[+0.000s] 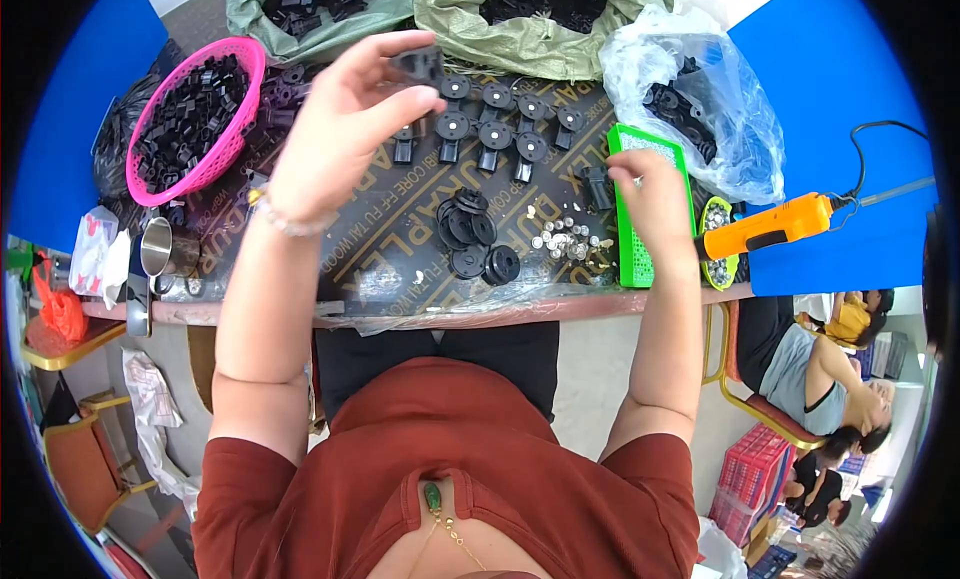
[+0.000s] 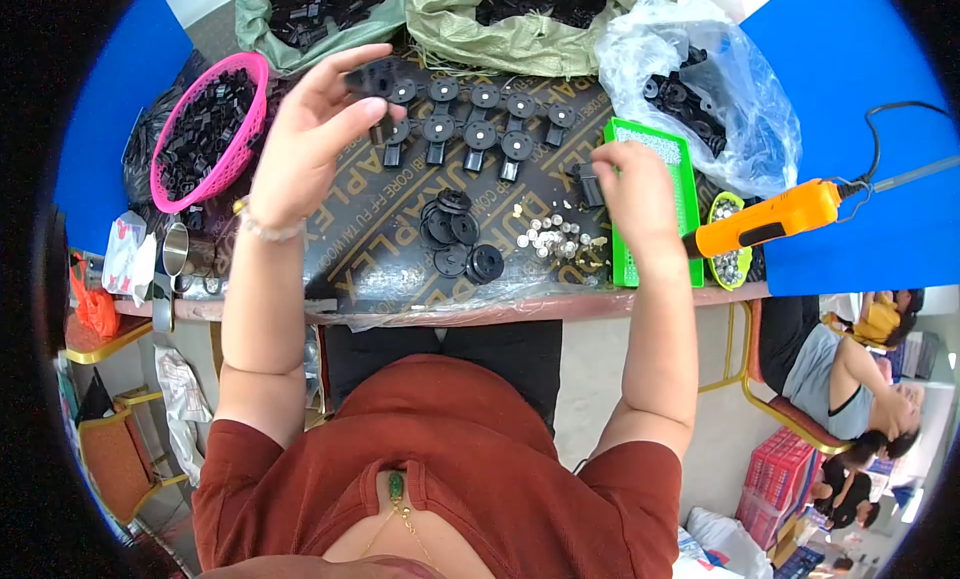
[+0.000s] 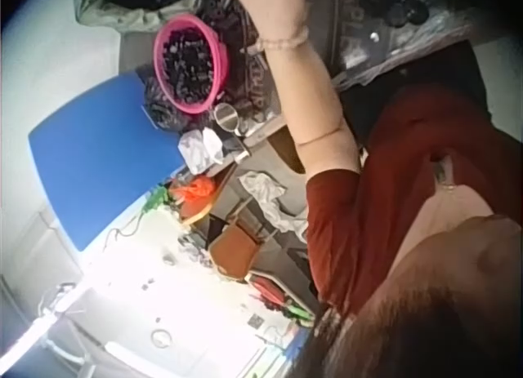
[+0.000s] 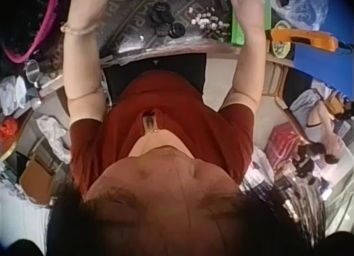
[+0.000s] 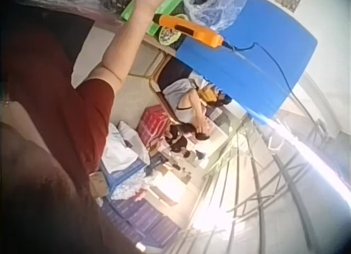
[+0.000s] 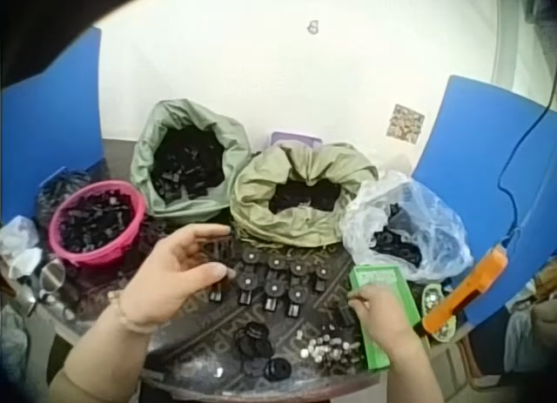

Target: The person assembles small black plastic housings by hand, inserting metal pins and springs into them.

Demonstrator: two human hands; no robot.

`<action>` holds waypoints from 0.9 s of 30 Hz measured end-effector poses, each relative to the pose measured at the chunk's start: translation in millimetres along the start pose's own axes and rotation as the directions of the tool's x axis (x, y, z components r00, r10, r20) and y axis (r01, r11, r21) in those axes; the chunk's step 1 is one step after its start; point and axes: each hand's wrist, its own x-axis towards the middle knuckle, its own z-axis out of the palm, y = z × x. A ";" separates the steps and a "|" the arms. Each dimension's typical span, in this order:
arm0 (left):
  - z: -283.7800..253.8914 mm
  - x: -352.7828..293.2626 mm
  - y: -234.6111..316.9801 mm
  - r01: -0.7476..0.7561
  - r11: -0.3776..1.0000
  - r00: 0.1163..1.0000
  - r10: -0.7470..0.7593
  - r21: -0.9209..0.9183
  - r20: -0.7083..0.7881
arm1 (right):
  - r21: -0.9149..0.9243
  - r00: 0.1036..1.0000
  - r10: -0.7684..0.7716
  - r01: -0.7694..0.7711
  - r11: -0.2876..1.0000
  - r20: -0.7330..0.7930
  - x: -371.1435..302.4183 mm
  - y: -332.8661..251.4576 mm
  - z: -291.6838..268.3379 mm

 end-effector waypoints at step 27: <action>18.5 0.5 -82.4 0.275 0.785 0.944 -0.330 -0.554 0.002 | -0.028 0.992 0.103 -0.101 0.995 0.074 -31.9 -24.8 35.7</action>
